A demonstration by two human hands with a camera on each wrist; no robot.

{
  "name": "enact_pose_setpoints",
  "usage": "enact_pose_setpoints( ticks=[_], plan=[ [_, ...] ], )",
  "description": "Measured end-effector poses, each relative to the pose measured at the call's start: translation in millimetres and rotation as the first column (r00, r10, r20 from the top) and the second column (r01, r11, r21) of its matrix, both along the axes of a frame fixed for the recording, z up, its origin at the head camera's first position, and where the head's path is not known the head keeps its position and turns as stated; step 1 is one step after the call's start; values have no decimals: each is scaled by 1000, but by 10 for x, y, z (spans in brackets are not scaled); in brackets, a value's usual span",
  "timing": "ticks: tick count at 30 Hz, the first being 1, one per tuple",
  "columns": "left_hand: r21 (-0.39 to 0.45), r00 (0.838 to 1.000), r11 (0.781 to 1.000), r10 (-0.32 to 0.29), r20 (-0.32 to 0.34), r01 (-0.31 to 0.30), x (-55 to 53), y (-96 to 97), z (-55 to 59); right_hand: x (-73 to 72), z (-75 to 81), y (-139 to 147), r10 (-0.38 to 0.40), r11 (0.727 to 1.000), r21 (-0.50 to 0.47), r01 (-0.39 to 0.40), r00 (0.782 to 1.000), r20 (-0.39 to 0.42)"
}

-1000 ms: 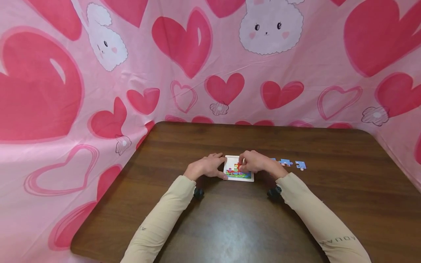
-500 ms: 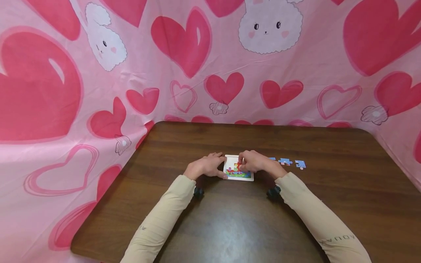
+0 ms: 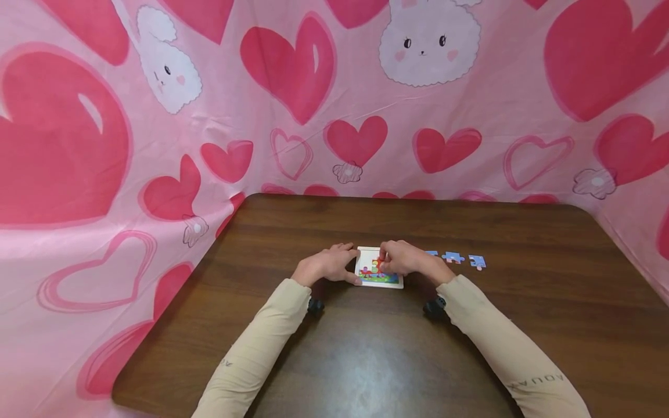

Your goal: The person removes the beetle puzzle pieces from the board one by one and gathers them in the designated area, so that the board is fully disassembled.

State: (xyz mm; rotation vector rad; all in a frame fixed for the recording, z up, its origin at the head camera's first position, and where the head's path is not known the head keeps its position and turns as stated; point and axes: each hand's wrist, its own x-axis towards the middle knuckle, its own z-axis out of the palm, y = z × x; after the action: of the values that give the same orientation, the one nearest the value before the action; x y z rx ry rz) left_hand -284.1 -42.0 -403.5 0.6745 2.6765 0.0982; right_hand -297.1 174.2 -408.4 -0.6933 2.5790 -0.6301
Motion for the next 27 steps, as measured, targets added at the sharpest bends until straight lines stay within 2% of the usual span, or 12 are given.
enact_pose_setpoints(
  ticks=[3, 10, 15, 27],
  plan=[
    [3, 1000, 1000, -4, 3, 4, 0, 4, 5, 10, 2, -2, -17, 1000, 2, 17, 1000, 5],
    [-10, 1000, 1000, -3, -2, 3, -2, 8, 5, 20, -3, -22, 11, 999, 33, -9, 997, -74],
    [-10, 1000, 1000, -9, 0, 9, -5, 15, -18, 26, -28, -12, 18, 999, 37, -15, 997, -79],
    [-4, 1000, 1000, 1, 10, -1, -11, 3, 7, 24, -9, -15, 10, 1000, 11, -10, 996, -84]
  ],
)
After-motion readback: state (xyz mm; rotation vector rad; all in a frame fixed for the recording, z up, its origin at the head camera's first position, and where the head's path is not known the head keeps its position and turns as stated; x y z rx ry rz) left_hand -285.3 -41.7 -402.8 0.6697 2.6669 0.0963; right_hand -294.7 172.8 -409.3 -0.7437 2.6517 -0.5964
